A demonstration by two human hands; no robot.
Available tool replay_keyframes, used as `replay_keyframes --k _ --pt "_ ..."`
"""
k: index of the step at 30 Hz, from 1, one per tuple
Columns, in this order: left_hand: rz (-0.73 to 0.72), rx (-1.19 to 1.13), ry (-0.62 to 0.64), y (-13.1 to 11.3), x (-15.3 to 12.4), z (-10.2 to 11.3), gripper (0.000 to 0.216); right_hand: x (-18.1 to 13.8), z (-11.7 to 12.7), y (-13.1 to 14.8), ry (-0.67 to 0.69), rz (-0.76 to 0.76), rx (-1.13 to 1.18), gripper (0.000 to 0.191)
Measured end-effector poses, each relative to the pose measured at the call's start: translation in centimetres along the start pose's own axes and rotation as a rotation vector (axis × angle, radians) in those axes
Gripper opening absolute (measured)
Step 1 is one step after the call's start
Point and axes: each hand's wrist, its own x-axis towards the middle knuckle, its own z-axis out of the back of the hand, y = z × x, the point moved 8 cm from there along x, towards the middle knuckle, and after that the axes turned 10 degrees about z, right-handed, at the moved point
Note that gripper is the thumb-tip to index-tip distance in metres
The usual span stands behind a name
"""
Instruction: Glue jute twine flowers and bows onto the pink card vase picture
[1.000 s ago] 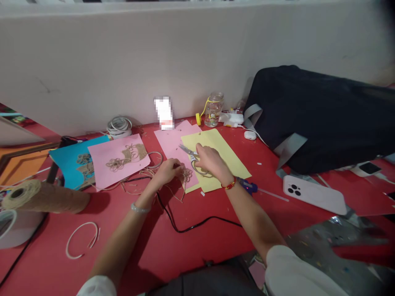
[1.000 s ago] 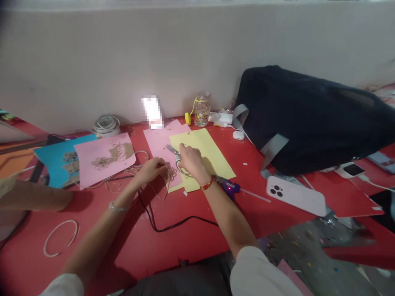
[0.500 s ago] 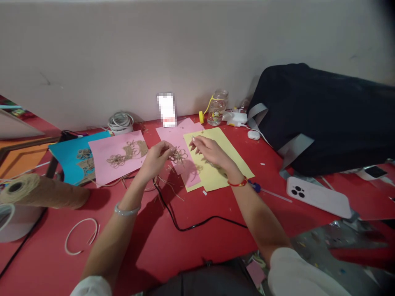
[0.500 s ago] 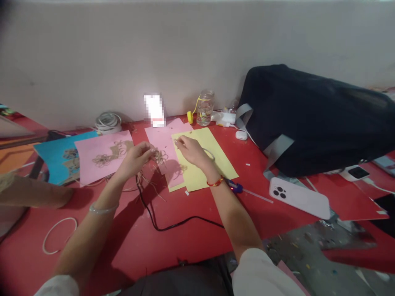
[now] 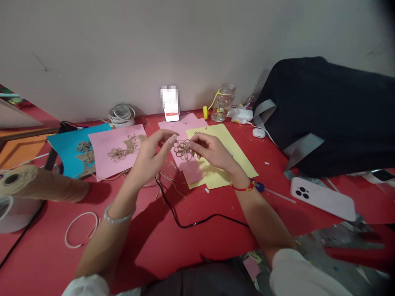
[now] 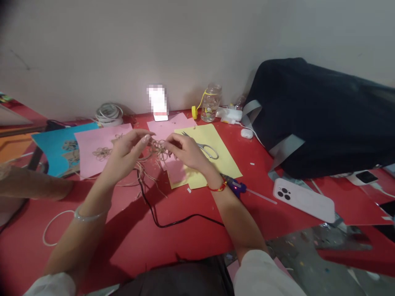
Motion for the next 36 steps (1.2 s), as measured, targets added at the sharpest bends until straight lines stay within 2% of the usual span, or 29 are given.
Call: replay_keyframes --k 4,8,18,22,25,29,32,35,36 --pt "-0.151 0.188 -0.042 -2.4 -0.8 1.1 0.034 -0.1 0.7 0.7 -0.017 0.040 -0.010 0.032" --pt "-0.201 0.272 -0.044 -3.6 -1.2 1.0 0.035 0.0 0.8 0.8 -0.005 0.055 0.001 0.031" --pt "-0.204 0.223 -0.017 -2.9 -0.8 -0.1 0.032 -0.1 0.6 0.6 0.016 0.063 -0.028 0.031" --pt "-0.189 0.166 -0.007 -2.3 -0.7 0.2 0.037 0.1 1.1 0.9 -0.011 0.074 -0.060 0.034" --pt "-0.092 0.077 0.007 -0.6 0.0 1.3 0.036 0.0 2.8 0.2 -0.087 0.046 -0.114 0.034" --pt "0.116 0.064 -0.018 3.9 1.7 2.4 0.026 -0.4 5.2 -2.8 -0.130 -0.091 -0.165 0.029" --pt "0.215 -0.033 0.034 7.2 4.1 0.7 0.019 -0.6 5.3 -4.8 -0.059 -0.168 -0.157 0.028" --pt "0.462 -0.422 0.154 10.6 8.0 -2.8 0.020 -0.4 4.5 -5.0 -0.011 -0.163 -0.134 0.027" --pt "0.490 -0.474 0.176 11.1 9.6 -3.8 0.021 -0.3 4.2 -4.8 0.002 -0.152 -0.133 0.026"
